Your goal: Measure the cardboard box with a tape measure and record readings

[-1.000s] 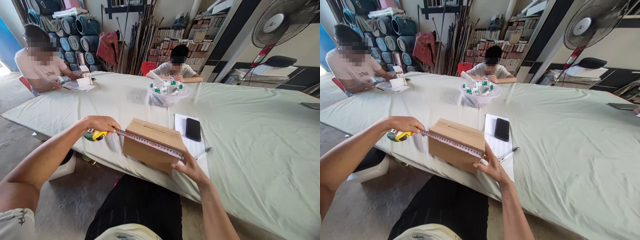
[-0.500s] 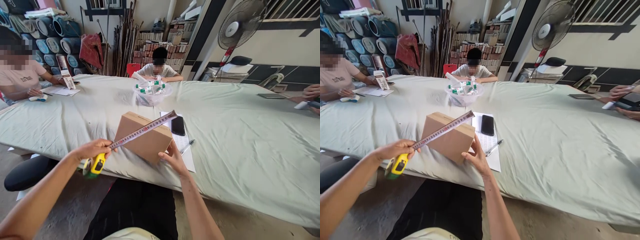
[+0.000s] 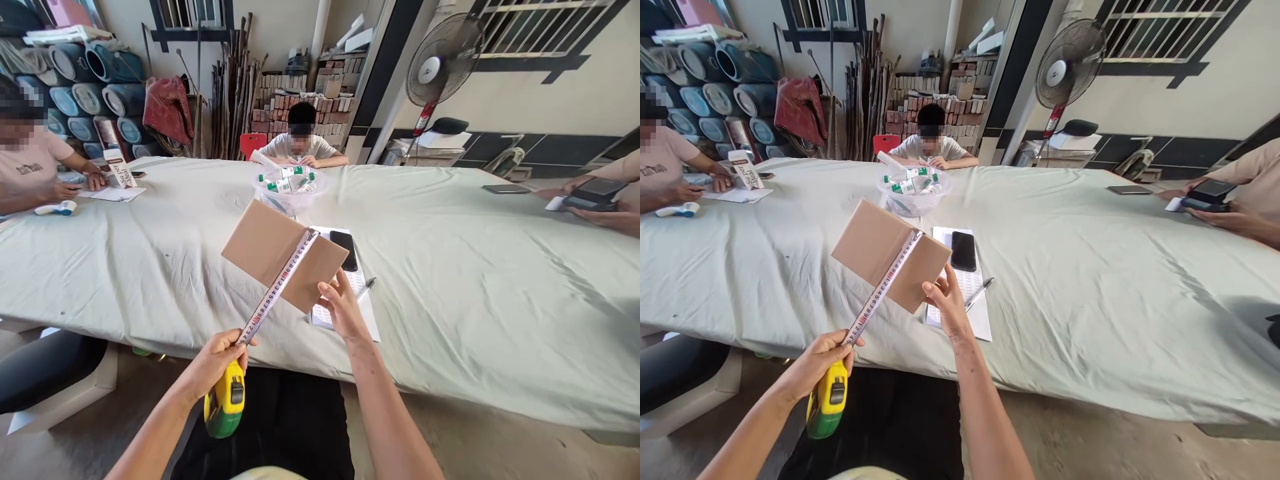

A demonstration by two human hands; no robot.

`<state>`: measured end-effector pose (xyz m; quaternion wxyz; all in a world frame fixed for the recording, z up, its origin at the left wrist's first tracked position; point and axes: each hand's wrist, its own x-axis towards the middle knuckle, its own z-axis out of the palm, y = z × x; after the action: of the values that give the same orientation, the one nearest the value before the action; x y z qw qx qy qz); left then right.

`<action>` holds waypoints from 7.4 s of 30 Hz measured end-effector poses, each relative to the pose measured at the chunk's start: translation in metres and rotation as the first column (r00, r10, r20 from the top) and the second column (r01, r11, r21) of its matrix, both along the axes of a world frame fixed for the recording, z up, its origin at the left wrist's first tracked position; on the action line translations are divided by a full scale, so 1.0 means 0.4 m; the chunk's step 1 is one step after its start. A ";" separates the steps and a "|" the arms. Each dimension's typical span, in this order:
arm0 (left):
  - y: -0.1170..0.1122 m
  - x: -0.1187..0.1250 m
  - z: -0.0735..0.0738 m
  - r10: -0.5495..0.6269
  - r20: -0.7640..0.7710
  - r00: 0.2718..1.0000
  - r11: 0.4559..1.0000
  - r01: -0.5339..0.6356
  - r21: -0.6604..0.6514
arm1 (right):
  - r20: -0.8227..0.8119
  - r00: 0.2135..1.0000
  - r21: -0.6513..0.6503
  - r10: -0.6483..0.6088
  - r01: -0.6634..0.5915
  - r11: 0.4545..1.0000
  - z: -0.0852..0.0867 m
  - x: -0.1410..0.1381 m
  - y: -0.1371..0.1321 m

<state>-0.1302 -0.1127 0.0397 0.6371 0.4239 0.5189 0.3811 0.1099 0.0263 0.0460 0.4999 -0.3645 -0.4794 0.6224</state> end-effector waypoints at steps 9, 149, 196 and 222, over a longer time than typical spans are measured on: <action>0.001 0.013 0.026 0.101 -0.141 0.985 0.992 -0.089 0.085 | -0.025 1.000 -0.046 -0.004 0.003 0.999 0.031 -0.024 0.022; 0.234 0.355 -0.081 -0.099 0.754 0.650 0.848 0.452 -0.278 | 0.530 0.545 0.535 -0.650 0.380 0.755 -0.202 0.260 0.005; 0.233 0.355 -0.085 -0.129 0.762 0.635 0.849 0.467 -0.246 | 0.538 0.518 0.511 -0.665 0.427 0.746 -0.202 0.259 0.006; 0.230 0.350 -0.118 -0.181 0.801 0.571 0.852 0.498 -0.163 | 0.537 0.508 0.500 -0.674 0.452 0.739 -0.221 0.286 0.020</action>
<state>0.0097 -0.0206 -0.0075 0.9242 0.1885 0.1709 0.2848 0.2243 0.0342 -0.0424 0.5089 -0.6257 -0.5689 0.1609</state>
